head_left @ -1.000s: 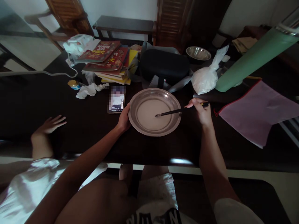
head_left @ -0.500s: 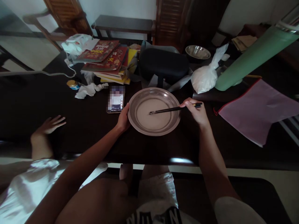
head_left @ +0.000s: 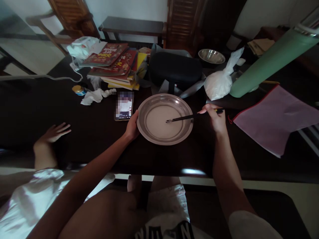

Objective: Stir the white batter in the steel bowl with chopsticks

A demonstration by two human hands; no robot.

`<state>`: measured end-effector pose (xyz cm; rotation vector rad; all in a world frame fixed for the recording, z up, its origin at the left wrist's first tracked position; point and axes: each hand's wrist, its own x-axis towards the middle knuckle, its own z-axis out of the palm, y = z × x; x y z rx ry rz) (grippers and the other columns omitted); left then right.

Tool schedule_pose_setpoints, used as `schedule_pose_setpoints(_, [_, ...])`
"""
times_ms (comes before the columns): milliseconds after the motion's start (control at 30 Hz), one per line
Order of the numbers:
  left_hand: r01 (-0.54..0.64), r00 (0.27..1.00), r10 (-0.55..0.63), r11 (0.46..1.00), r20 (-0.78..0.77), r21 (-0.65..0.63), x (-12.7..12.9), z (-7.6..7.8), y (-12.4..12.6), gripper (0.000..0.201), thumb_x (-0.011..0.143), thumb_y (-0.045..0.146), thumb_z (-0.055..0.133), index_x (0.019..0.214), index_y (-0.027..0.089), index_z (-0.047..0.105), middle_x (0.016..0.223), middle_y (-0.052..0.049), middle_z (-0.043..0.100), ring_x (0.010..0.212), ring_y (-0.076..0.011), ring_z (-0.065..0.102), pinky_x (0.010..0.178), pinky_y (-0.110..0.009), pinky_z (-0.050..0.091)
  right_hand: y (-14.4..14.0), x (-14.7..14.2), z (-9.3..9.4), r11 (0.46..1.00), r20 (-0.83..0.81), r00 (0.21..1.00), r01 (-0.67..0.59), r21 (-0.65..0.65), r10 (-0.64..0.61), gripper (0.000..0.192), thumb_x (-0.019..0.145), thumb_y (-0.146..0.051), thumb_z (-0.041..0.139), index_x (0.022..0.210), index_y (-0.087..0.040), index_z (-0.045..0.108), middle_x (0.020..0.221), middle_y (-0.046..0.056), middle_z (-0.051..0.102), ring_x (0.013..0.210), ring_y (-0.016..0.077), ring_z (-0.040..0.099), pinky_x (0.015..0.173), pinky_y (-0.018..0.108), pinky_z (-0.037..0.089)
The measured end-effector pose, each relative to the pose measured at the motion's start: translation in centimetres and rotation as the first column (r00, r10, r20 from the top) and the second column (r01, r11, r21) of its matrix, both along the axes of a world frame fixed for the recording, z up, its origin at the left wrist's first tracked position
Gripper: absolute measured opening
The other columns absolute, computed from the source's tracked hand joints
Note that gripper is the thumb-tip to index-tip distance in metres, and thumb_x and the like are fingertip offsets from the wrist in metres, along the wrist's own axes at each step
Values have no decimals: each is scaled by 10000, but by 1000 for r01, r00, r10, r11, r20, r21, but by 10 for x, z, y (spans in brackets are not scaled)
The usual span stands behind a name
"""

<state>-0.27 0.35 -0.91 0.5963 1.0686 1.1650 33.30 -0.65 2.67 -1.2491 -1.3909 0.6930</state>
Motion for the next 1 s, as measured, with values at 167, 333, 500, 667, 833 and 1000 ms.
schedule_pose_setpoints(167, [-20,1000,20,1000,0,-17,1,2,0,416,990,503,607,1170,175,791,1099,-117,835,1203,-364,751,1086,-486,608,0,-3,0,985,49,984,-168,-44,170,473,871,-738,722,723,-297,811,776,19,787,780,228,724,805,420,550])
schedule_pose_setpoints(333, [-11,1000,11,999,6,-31,1,2,0,433,1017,486,558,1179,157,788,1098,-133,834,1207,-356,750,1092,-483,602,0,0,-1,1000,-29,1000,-9,12,9,449,875,-699,743,663,-305,779,687,11,746,710,224,695,799,429,558])
schedule_pose_setpoints(500, [12,1000,-12,1000,14,-10,0,-1,0,439,990,535,607,1170,179,790,1109,-130,831,1215,-362,747,1092,-482,602,0,-2,-1,987,39,987,-153,-41,155,471,868,-736,722,724,-295,802,776,15,779,801,234,730,834,427,573])
schedule_pose_setpoints(667, [6,1000,-6,1000,4,-12,-1,-1,0,432,983,530,607,1155,180,791,1110,-134,830,1225,-370,742,1093,-494,603,2,1,-3,1000,-11,1000,0,28,0,481,891,-728,698,653,-314,757,695,14,733,744,236,701,822,451,570])
schedule_pose_setpoints(833, [14,1000,-14,1000,1,-11,-1,-1,0,433,964,536,622,1140,178,790,1116,-133,828,1221,-373,744,1090,-501,603,0,-4,1,988,52,988,-146,-47,148,504,871,-757,697,698,-291,780,749,15,762,774,230,720,815,432,572])
schedule_pose_setpoints(1000, [-20,1000,20,1000,0,-24,1,2,-1,403,1005,481,566,1110,166,794,1096,-132,833,1225,-357,743,1086,-482,607,0,-1,0,1000,-24,1000,-5,12,6,487,851,-741,738,635,-304,747,668,13,718,714,234,690,799,449,565])
